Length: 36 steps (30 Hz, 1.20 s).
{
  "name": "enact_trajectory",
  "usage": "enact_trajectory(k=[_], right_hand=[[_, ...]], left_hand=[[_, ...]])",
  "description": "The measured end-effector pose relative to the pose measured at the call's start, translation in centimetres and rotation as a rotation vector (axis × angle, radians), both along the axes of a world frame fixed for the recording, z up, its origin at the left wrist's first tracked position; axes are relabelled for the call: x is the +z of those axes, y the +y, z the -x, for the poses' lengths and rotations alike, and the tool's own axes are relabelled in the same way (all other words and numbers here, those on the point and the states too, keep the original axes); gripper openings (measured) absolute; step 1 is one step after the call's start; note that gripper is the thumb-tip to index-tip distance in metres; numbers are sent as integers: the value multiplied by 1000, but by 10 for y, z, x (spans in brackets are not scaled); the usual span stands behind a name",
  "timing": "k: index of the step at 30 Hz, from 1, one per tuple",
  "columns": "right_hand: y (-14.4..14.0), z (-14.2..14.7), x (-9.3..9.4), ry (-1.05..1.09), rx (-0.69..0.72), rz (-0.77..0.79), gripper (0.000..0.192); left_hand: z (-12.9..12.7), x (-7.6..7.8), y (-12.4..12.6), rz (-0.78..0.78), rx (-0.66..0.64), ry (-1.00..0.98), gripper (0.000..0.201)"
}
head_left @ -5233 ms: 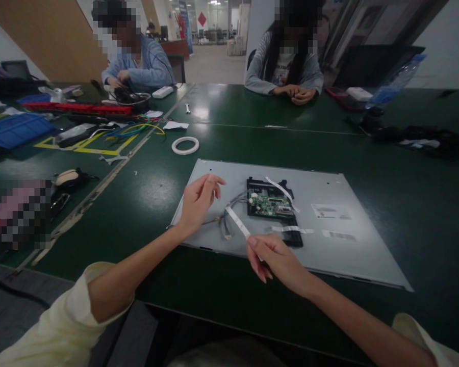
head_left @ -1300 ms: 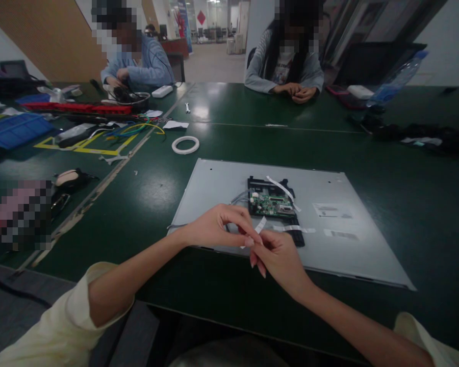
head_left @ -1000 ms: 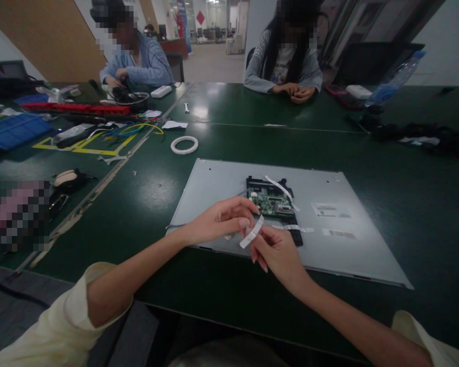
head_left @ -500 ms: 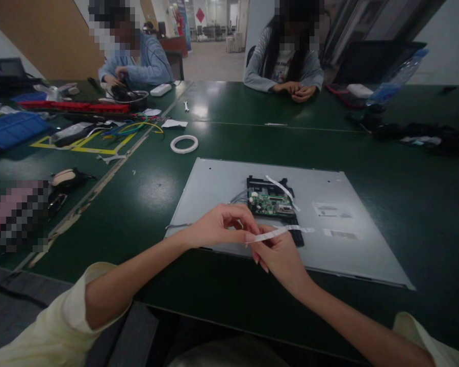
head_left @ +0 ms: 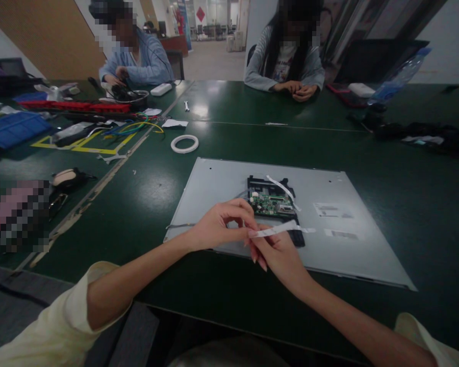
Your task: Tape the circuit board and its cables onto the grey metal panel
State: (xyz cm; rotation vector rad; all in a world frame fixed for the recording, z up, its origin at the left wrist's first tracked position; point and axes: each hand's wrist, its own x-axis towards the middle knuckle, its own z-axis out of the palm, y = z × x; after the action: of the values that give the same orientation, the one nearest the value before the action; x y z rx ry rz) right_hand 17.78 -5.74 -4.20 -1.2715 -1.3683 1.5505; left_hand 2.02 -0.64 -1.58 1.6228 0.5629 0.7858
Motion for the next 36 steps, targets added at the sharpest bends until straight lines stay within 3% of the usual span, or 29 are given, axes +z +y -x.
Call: enact_trajectory(k=[5, 9, 18, 23, 31, 36], right_hand=[[1, 0, 3, -16, 1, 3, 43], [1, -1, 4, -3, 25, -17, 43], [-1, -2, 0, 27, 131, 8, 38], [-2, -3, 0, 40, 163, -5, 39], [-3, -4, -3, 68, 170, -11, 50], [-2, -4, -3, 60, 184, -32, 52]], left_hand=[[-2, -4, 1, 11, 60, -50, 8], [-3, -3, -1, 143, -22, -45, 13], [2, 0, -1, 348, -179, -137, 58], [2, 0, -3, 378, -193, -133, 68], [3, 5, -3, 385, -243, -56, 64], [4, 5, -6, 252, -214, -13, 32]])
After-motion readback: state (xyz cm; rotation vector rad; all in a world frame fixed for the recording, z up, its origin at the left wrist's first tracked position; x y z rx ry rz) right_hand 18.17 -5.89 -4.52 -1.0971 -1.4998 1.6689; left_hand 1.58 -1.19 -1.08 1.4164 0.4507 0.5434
